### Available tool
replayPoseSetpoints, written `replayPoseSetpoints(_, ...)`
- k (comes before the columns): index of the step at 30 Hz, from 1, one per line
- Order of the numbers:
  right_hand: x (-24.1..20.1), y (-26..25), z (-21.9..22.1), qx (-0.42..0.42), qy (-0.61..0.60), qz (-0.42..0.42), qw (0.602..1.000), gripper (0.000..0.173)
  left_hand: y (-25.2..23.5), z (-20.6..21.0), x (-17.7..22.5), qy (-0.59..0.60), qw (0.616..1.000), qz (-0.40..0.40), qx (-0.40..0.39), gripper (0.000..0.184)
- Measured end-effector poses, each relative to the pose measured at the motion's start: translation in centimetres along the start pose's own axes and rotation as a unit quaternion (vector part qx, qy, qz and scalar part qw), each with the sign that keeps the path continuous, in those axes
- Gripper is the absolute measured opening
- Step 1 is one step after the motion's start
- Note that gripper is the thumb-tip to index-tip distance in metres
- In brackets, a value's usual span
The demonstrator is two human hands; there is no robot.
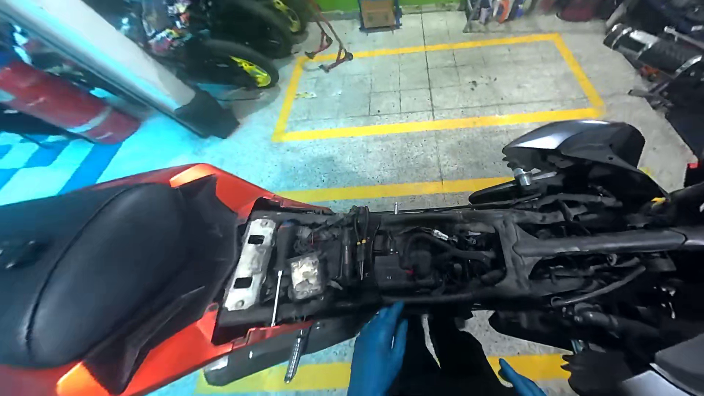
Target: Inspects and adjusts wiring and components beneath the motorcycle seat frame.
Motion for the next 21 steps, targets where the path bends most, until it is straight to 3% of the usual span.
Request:
replayPoseSetpoints(2,1.2,-0.7,-0.3,0.015,-0.024,0.013,1.000,0.049,-3.8,0.4,1.9,-0.044,0.996,0.043,0.058,0.048)
replayPoseSetpoints(7,1.7,-1.2,-0.3,0.007,-0.019,0.034,0.999,0.048,-9.1,3.3,4.0,-0.093,0.993,0.078,0.008,0.077)
replayPoseSetpoints(12,1.1,-1.2,-1.6,0.032,-0.036,0.054,0.997,0.049,-10.9,5.3,4.8,-0.124,0.988,0.075,-0.049,0.033)
replayPoseSetpoints(17,0.9,-0.3,-1.8,0.063,-0.046,0.093,0.993,0.045,-9.6,3.1,7.7,-0.044,0.986,0.156,-0.050,0.027)
replayPoseSetpoints(19,0.2,-0.2,-1.1,0.049,-0.025,0.092,0.994,0.045,-8.6,3.2,8.2,0.039,0.989,0.111,-0.085,0.030)
replayPoseSetpoints(21,-0.6,-0.3,-0.8,0.044,-0.009,0.094,0.995,0.045,-7.7,4.6,8.0,0.164,0.970,0.003,-0.180,0.030)
Point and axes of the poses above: each hand's wrist, its own y-axis away from the middle knuckle, its own z-axis out of the palm, x = y × z, the point moved 10 cm from there along -y, towards the middle knuckle, and after that the axes turned 1 degree about -x, right-handed, at the moved point
